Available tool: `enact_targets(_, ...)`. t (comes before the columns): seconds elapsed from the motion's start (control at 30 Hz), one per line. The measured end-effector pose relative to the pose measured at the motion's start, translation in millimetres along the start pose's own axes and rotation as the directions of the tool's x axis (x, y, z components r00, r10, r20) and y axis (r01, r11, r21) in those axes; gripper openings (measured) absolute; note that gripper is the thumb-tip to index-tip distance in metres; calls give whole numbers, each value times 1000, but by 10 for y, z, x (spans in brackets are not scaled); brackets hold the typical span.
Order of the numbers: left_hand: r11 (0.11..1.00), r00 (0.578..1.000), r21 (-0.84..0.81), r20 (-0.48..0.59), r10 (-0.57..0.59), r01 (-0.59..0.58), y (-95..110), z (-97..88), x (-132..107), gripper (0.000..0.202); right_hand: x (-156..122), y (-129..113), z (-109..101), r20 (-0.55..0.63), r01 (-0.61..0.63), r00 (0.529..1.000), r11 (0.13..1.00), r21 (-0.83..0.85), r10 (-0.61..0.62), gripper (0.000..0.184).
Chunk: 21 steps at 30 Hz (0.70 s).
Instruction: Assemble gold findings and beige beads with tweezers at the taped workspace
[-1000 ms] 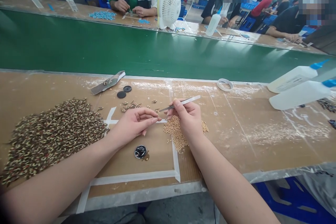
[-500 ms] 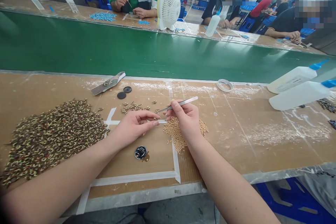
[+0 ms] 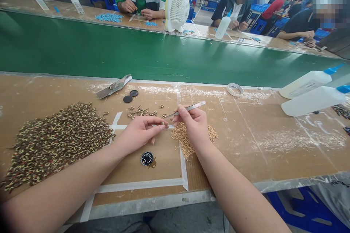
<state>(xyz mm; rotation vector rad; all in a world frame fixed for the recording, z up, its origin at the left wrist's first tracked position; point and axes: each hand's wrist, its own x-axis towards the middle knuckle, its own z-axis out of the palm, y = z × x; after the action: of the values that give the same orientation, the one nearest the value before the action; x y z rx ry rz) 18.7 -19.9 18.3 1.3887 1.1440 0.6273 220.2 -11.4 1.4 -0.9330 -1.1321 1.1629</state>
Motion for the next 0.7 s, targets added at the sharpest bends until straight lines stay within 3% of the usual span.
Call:
enact_targets(0.2,1000,1000,0,8,-4,4,-42,15,0,41,-11,4,0,21,24,1000,997,-70,-22,24)
enact_targets(0.37,994,995,64,-24,96,-94,-113,9,31,35,-16,13,3,17,9,1000,992,-123,-7,27)
enact_targets(0.7,999,1000,-50,10,17,-16,-86,14,11,39,-19,41,-6,16,15,1000,997,-82,-14,25)
